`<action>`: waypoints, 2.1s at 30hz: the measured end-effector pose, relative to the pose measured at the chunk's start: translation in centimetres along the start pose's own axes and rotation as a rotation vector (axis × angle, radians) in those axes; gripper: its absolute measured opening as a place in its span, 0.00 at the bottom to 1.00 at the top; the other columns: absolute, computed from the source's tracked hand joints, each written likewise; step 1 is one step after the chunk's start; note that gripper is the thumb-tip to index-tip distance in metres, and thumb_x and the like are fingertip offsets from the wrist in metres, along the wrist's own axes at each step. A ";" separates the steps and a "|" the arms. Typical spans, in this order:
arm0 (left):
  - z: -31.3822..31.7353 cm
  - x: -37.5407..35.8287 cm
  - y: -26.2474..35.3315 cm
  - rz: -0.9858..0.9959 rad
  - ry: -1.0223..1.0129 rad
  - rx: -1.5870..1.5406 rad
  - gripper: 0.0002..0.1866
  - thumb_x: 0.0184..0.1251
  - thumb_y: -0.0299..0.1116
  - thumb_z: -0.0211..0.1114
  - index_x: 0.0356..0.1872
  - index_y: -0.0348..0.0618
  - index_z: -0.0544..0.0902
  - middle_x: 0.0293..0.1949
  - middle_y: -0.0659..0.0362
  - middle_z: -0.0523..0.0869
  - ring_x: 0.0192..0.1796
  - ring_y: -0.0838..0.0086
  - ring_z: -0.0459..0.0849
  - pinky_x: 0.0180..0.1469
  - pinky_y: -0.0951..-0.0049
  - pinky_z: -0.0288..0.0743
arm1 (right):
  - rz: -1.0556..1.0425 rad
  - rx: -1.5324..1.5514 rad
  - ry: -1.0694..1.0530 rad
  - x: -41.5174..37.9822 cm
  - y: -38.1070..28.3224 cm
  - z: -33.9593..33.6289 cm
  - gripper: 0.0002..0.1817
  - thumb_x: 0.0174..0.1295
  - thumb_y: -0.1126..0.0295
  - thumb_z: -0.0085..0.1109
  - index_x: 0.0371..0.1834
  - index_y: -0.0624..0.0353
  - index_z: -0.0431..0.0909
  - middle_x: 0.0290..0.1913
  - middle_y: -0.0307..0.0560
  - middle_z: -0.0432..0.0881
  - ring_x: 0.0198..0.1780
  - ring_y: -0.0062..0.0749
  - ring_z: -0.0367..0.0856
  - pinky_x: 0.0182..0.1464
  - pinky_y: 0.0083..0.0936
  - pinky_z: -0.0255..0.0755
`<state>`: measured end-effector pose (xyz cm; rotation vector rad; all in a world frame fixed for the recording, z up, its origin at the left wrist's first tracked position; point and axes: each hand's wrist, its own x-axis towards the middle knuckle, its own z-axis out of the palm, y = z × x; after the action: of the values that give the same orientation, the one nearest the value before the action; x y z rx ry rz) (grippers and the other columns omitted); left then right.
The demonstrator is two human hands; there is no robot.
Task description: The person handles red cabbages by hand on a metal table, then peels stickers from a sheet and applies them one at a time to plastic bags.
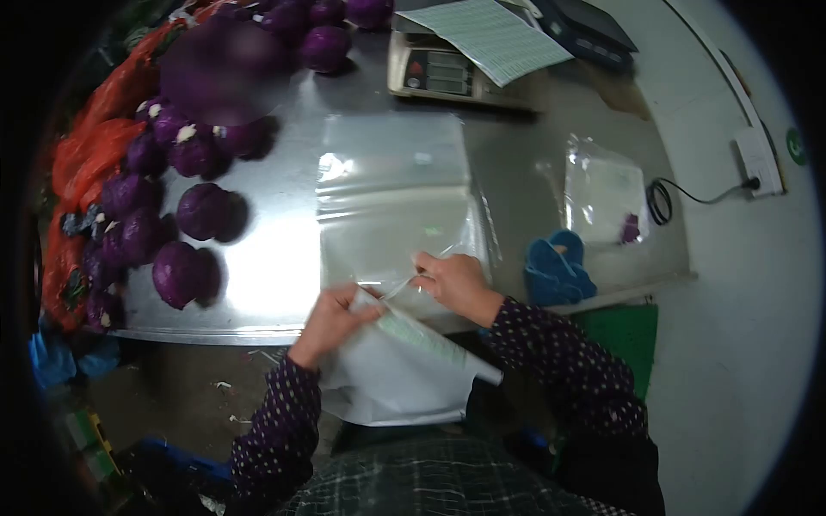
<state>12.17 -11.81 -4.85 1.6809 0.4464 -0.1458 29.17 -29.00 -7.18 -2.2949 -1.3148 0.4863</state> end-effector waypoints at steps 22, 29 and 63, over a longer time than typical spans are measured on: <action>0.7 1.2 -1.3 -0.017 0.062 -0.189 0.09 0.59 0.33 0.71 0.34 0.37 0.87 0.40 0.55 0.86 0.50 0.71 0.81 0.64 0.68 0.65 | 0.282 -0.135 0.228 2.9 2.3 -3.5 0.22 0.43 0.56 0.75 0.33 0.57 0.77 0.30 0.47 0.79 0.34 0.41 0.82 0.34 0.35 0.74; 1.4 -1.1 1.2 -0.003 -0.151 -0.129 0.10 0.59 0.32 0.72 0.37 0.37 0.87 0.35 0.62 0.86 0.37 0.82 0.81 0.44 0.78 0.74 | 0.139 0.171 0.016 0.8 0.6 -0.2 0.14 0.50 0.58 0.69 0.34 0.53 0.81 0.36 0.44 0.76 0.32 0.42 0.79 0.35 0.33 0.72; 1.8 1.6 -2.0 0.061 0.040 -0.142 0.11 0.58 0.34 0.71 0.35 0.36 0.86 0.43 0.52 0.86 0.54 0.64 0.79 0.58 0.69 0.69 | -0.030 -0.109 0.124 1.8 1.7 -2.3 0.24 0.41 0.57 0.75 0.37 0.58 0.77 0.35 0.46 0.76 0.38 0.42 0.78 0.38 0.35 0.73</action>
<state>13.22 -13.07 -7.55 1.5580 0.4249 -0.0347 32.48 -28.68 -6.32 -2.3479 -1.3423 0.2641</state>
